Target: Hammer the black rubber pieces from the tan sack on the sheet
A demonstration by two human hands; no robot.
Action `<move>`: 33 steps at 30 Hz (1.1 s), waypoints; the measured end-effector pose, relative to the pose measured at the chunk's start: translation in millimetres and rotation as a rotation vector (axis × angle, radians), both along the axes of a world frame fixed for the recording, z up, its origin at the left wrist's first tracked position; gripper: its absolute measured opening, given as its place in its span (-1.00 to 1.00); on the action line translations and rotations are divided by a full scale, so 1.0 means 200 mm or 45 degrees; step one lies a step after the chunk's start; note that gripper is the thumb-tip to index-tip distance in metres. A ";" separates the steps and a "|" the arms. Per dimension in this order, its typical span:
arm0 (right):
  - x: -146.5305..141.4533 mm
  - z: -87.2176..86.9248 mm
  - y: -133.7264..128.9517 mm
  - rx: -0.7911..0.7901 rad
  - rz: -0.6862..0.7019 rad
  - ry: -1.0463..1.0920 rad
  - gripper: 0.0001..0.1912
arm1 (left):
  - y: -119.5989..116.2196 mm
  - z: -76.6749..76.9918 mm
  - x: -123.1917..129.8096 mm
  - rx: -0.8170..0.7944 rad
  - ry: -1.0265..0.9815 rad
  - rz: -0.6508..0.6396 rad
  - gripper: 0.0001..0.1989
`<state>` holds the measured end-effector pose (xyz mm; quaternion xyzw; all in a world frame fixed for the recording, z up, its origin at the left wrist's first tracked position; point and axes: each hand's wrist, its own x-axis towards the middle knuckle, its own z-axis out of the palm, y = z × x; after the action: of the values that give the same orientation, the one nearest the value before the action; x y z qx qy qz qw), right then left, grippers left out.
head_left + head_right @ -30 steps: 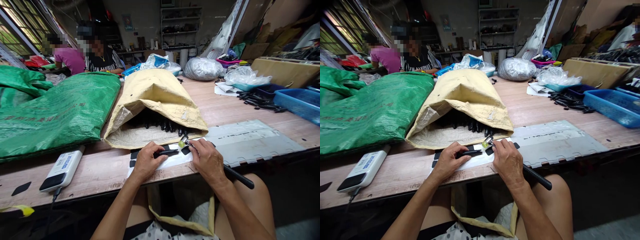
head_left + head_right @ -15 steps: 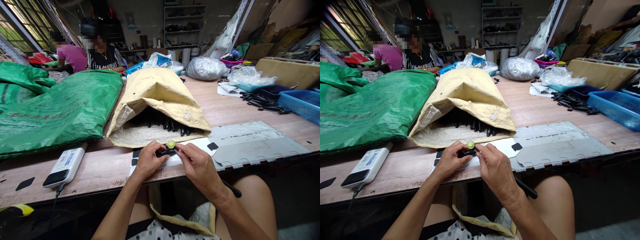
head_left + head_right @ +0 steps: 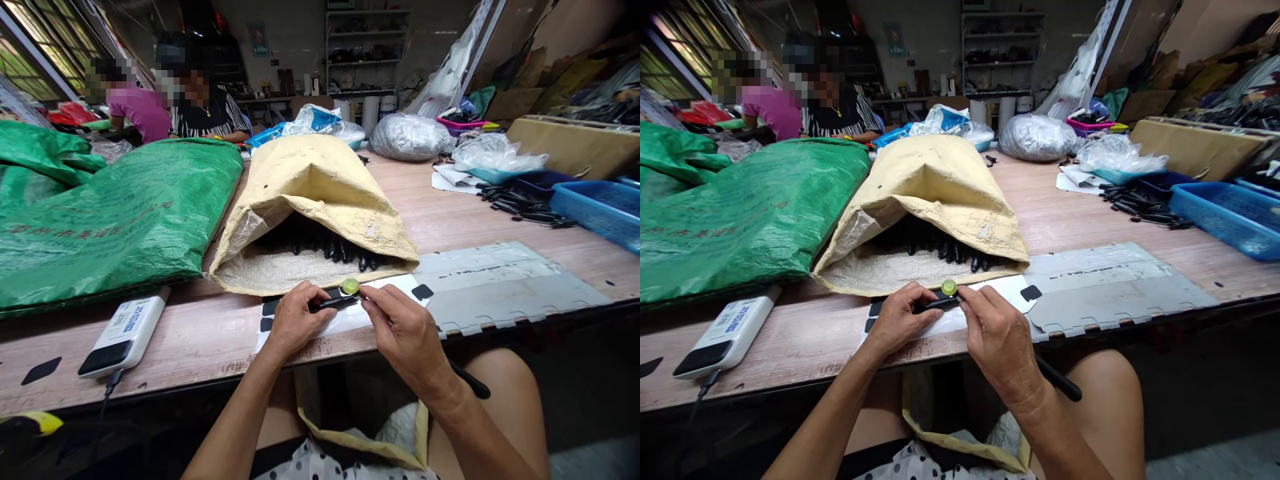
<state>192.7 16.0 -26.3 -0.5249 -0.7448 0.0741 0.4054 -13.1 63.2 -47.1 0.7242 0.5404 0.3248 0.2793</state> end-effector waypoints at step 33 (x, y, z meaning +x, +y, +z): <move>0.14 -0.16 0.09 0.058 -0.482 -0.489 -0.77 | -0.02 0.03 0.00 -0.014 0.036 0.025 -0.84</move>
<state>221.7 34.0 -58.2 -0.6500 -0.6981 -0.1205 0.2751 -13.5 58.7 -40.3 0.7218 0.5532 0.3142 0.2726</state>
